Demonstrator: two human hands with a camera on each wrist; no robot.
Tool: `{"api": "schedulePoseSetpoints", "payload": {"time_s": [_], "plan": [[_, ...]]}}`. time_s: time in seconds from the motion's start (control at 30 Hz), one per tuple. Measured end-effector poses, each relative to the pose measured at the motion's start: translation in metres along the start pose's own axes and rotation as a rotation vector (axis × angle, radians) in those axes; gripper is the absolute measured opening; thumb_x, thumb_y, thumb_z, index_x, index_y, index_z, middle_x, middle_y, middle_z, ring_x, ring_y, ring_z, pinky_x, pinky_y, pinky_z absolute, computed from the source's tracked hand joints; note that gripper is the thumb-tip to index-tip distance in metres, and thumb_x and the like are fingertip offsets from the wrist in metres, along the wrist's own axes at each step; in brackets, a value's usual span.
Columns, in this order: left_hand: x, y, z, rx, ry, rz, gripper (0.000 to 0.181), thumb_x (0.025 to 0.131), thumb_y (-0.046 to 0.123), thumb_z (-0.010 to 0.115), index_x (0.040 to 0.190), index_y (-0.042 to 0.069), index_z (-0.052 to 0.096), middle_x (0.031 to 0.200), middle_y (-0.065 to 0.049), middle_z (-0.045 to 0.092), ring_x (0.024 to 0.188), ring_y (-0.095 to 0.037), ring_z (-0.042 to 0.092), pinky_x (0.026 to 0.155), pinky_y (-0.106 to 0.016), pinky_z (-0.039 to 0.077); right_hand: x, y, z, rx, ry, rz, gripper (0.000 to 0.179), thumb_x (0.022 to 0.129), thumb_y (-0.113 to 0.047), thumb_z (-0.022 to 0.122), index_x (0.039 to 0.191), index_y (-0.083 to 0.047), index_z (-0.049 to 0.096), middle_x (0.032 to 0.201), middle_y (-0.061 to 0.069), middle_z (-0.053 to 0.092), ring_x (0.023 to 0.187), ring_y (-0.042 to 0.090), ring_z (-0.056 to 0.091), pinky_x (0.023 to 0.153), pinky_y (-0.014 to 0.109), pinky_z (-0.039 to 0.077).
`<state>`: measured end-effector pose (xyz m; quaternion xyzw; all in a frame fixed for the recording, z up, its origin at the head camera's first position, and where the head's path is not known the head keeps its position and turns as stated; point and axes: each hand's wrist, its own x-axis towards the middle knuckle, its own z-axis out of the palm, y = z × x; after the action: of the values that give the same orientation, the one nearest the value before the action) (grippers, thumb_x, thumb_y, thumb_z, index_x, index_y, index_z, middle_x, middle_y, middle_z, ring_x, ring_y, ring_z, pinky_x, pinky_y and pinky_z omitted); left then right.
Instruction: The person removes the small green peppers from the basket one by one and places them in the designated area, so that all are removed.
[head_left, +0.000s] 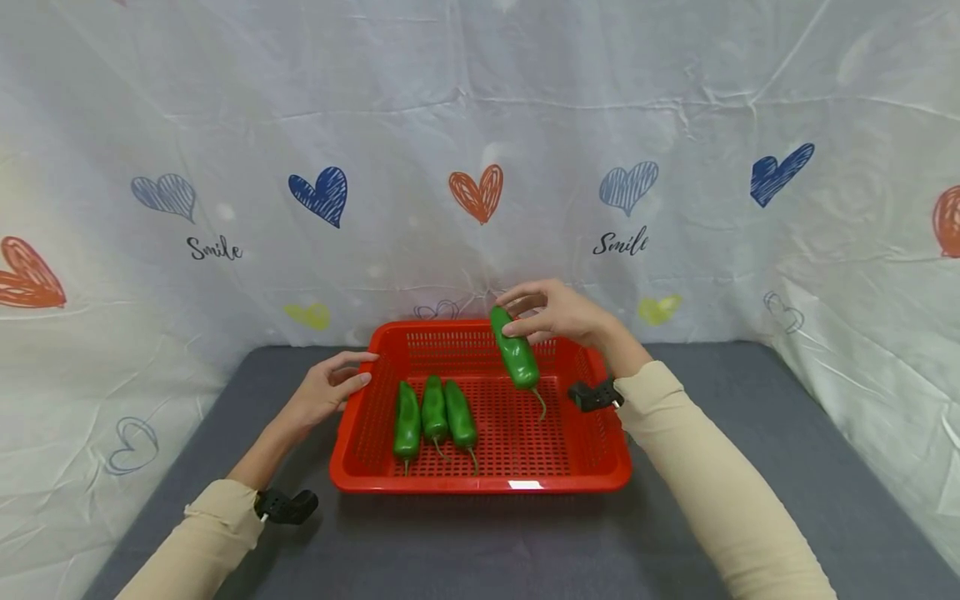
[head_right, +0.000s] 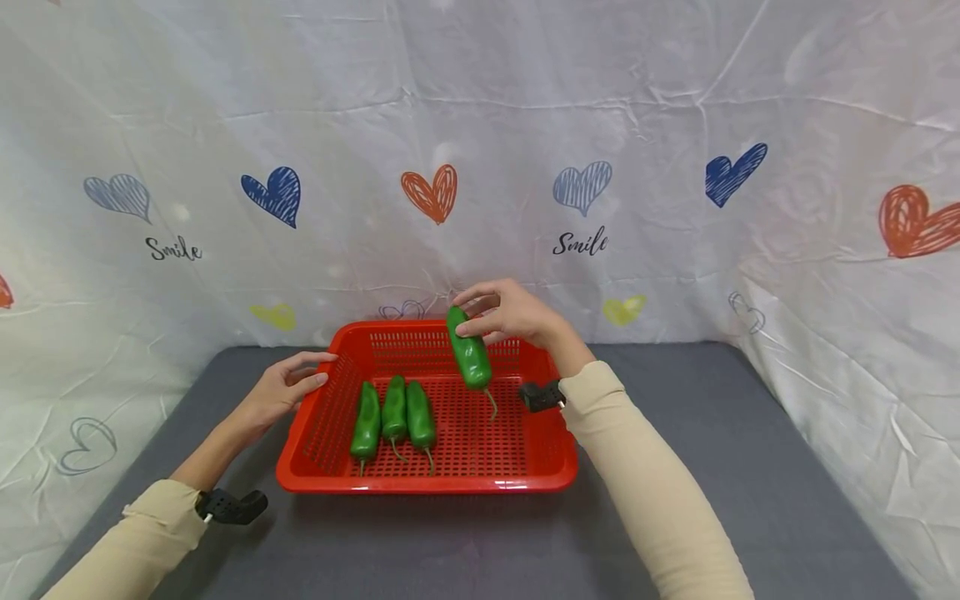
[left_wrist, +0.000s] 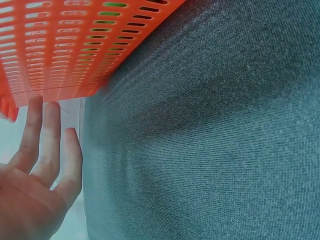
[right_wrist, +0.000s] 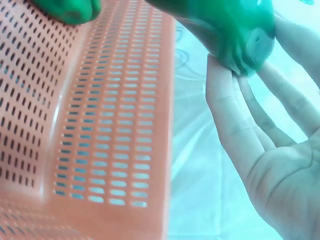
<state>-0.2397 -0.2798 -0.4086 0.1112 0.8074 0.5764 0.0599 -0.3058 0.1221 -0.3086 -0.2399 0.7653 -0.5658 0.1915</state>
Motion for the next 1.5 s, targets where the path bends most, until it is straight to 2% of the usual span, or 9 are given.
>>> {"api": "schedulePoseSetpoints", "payload": {"time_s": [0.37,0.67,0.97,1.17,1.5], "plan": [[0.001,0.001,0.000,0.026,0.008,0.003,0.049,0.102,0.023,0.067,0.146,0.004,0.053,0.136,-0.029,0.055,0.110,-0.036,0.063,0.075,-0.040,0.058,-0.029,-0.005,-0.019,-0.027,0.101,-0.042,0.050,0.088,-0.009,0.082,0.134,-0.003,0.065,0.132,0.018,0.060,0.115,0.034,0.060,0.084,0.047,0.056],[0.001,0.001,0.000,0.016,0.005,0.004,0.049,0.102,0.022,0.067,0.145,0.003,0.053,0.135,-0.030,0.055,0.110,-0.036,0.064,0.076,-0.041,0.059,-0.052,0.004,-0.039,0.001,0.177,-0.076,0.048,0.089,-0.007,0.080,0.133,0.000,0.064,0.125,0.023,0.063,0.102,0.035,0.067,0.083,0.048,0.057],[0.000,-0.001,0.000,0.022,0.005,0.008,0.049,0.102,0.022,0.067,0.145,0.004,0.053,0.136,-0.030,0.055,0.111,-0.037,0.063,0.076,-0.041,0.059,-0.076,0.017,-0.055,-0.046,0.236,-0.095,0.049,0.091,-0.010,0.079,0.136,0.002,0.061,0.133,0.022,0.059,0.109,0.030,0.065,0.087,0.046,0.055],[0.001,-0.002,-0.001,0.010,-0.001,0.010,0.049,0.102,0.021,0.066,0.146,0.004,0.053,0.137,-0.030,0.054,0.111,-0.037,0.063,0.077,-0.042,0.059,-0.091,0.023,-0.064,-0.093,0.292,-0.097,0.048,0.093,-0.015,0.078,0.135,0.002,0.062,0.132,0.022,0.060,0.110,0.027,0.064,0.085,0.040,0.057],[0.002,-0.003,0.000,0.012,-0.001,0.007,0.049,0.102,0.022,0.066,0.146,0.004,0.053,0.137,-0.030,0.054,0.112,-0.037,0.063,0.077,-0.043,0.059,-0.112,0.034,-0.078,-0.099,0.404,-0.050,0.045,0.092,-0.017,0.079,0.132,-0.001,0.065,0.128,0.016,0.064,0.108,0.025,0.066,0.085,0.043,0.057]]}}
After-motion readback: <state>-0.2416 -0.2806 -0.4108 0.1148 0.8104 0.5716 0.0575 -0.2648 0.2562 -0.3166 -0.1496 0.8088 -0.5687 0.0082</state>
